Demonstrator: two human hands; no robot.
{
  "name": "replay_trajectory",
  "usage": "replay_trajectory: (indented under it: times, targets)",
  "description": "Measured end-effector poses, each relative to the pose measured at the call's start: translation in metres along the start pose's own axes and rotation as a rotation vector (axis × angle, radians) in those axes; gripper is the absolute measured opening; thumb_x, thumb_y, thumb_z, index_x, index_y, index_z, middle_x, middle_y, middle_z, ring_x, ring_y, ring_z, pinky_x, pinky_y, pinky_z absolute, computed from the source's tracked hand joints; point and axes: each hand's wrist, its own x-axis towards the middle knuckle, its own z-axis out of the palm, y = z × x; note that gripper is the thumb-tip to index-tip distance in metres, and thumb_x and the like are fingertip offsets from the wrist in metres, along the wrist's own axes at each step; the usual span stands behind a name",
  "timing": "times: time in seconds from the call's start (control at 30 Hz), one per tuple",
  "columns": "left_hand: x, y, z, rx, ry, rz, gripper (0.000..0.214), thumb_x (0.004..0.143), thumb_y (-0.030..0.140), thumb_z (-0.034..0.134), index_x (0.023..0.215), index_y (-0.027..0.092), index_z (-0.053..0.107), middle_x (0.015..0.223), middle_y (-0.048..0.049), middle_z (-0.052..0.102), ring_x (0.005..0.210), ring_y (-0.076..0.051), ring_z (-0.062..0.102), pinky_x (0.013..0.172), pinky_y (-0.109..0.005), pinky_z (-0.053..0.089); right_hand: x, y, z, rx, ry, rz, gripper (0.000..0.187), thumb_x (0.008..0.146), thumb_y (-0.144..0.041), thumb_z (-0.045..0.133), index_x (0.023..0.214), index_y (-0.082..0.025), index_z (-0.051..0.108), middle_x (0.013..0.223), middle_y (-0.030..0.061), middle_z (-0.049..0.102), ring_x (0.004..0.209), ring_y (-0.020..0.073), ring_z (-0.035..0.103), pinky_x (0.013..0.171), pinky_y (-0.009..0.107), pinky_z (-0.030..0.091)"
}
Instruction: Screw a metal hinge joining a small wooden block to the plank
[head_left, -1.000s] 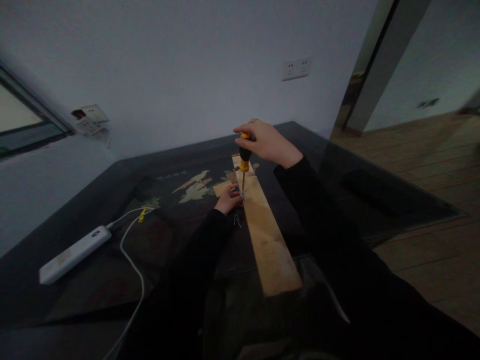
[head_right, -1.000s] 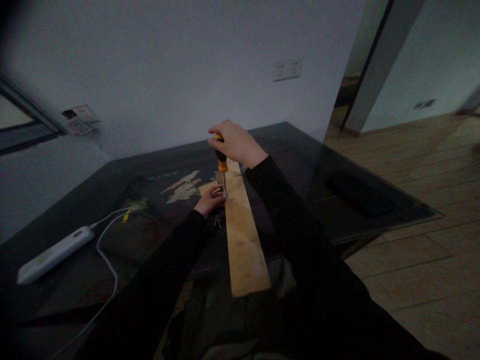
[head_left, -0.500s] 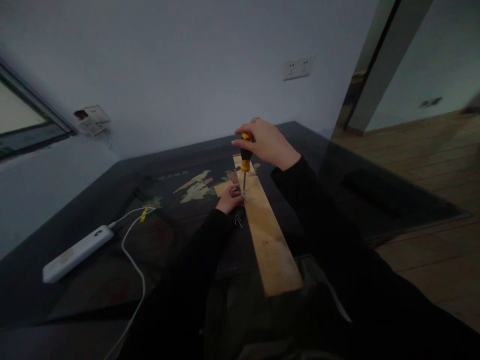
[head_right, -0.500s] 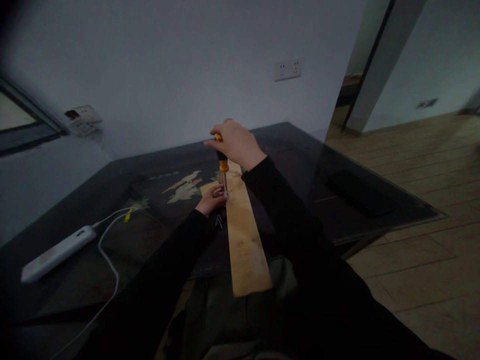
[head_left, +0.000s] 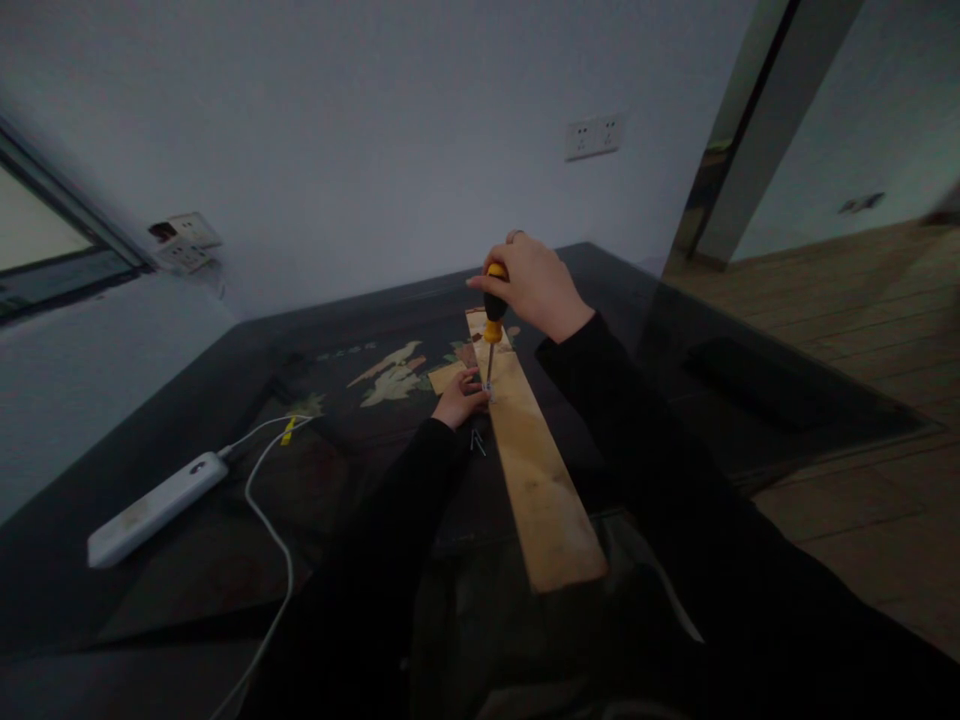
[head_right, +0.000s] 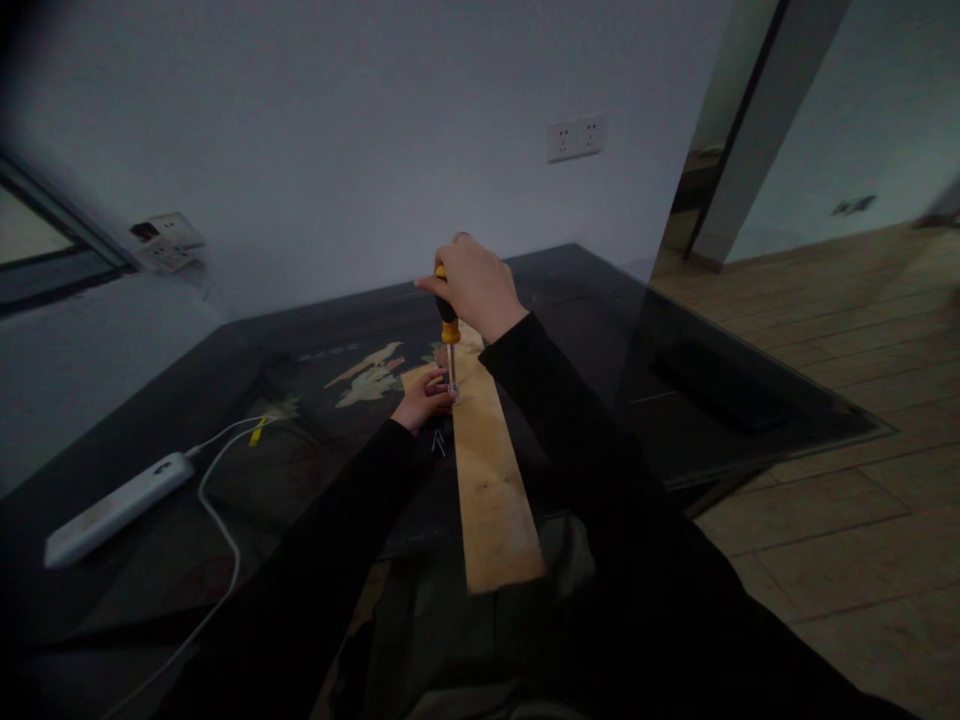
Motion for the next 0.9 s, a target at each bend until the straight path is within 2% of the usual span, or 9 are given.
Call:
replay_trajectory:
  times: [0.17,0.23,0.33,0.5,0.6,0.77,0.9]
  targets:
    - [-0.001,0.001,-0.001,-0.009,-0.002,-0.001,0.057,0.066,0.004,0.069,0.118,0.015,0.047,0.084,-0.0024,0.061,0.065,-0.011,0.061,0.06,-0.026,0.053,0.001,0.005,-0.015,0.09,-0.112,-0.076,0.029,0.082,-0.024,0.057,0.108,-0.015,0.066,0.099,0.0093,0.061,0.086,0.018,0.053,0.081,0.034,0.04]
    - [-0.001,0.001,0.0,-0.019,-0.004,-0.003,0.056,0.067,0.003,0.068,0.117,0.015,0.046,0.083,-0.002,0.061,0.066,-0.011,0.062,0.058,-0.025,0.054,0.001,0.005,-0.018,0.097,-0.12,-0.067,0.027,0.082,-0.02,0.055,0.106,-0.015,0.067,0.097,0.0084,0.063,0.084,0.0175,0.053,0.081,0.034,0.04]
    - [0.0,0.001,0.0,-0.024,0.0,-0.001,0.056,0.067,0.002,0.068,0.117,0.015,0.046,0.083,-0.0015,0.06,0.065,-0.011,0.061,0.056,-0.024,0.054,0.001,0.001,-0.011,0.042,-0.061,-0.048,0.022,0.083,-0.025,0.056,0.097,-0.014,0.068,0.093,0.0096,0.062,0.087,0.0194,0.053,0.082,0.036,0.039]
    - [0.002,-0.001,0.001,-0.008,0.012,0.002,0.058,0.064,0.004,0.071,0.116,0.015,0.048,0.085,-0.0025,0.061,0.064,-0.011,0.06,0.058,-0.026,0.053,0.001,-0.003,0.005,-0.046,0.059,0.01,0.03,0.084,-0.036,0.056,0.096,-0.011,0.065,0.094,0.012,0.059,0.093,0.0224,0.051,0.083,0.037,0.038]
    - [0.001,-0.001,0.0,-0.016,0.009,-0.004,0.059,0.064,0.005,0.071,0.117,0.016,0.048,0.088,-0.0033,0.062,0.066,-0.011,0.061,0.061,-0.027,0.054,0.002,0.001,0.003,-0.008,0.032,-0.001,0.03,0.083,-0.034,0.059,0.1,-0.011,0.065,0.098,0.0122,0.059,0.092,0.0212,0.051,0.082,0.035,0.038]
    - [0.001,0.0,0.0,-0.012,0.009,-0.011,0.057,0.067,0.004,0.069,0.118,0.015,0.047,0.086,-0.0033,0.062,0.065,-0.012,0.062,0.06,-0.027,0.054,0.001,0.006,-0.012,0.102,-0.117,-0.069,0.024,0.081,-0.02,0.059,0.103,-0.014,0.066,0.097,0.0082,0.064,0.081,0.0161,0.054,0.077,0.031,0.04]
    - [0.001,0.0,0.001,-0.013,0.013,-0.013,0.058,0.066,0.004,0.07,0.118,0.015,0.047,0.086,-0.0032,0.062,0.063,-0.011,0.062,0.058,-0.027,0.054,-0.002,0.0,-0.006,0.011,-0.037,-0.04,0.02,0.083,-0.029,0.059,0.095,-0.015,0.067,0.096,0.0094,0.064,0.086,0.0187,0.053,0.078,0.033,0.039]
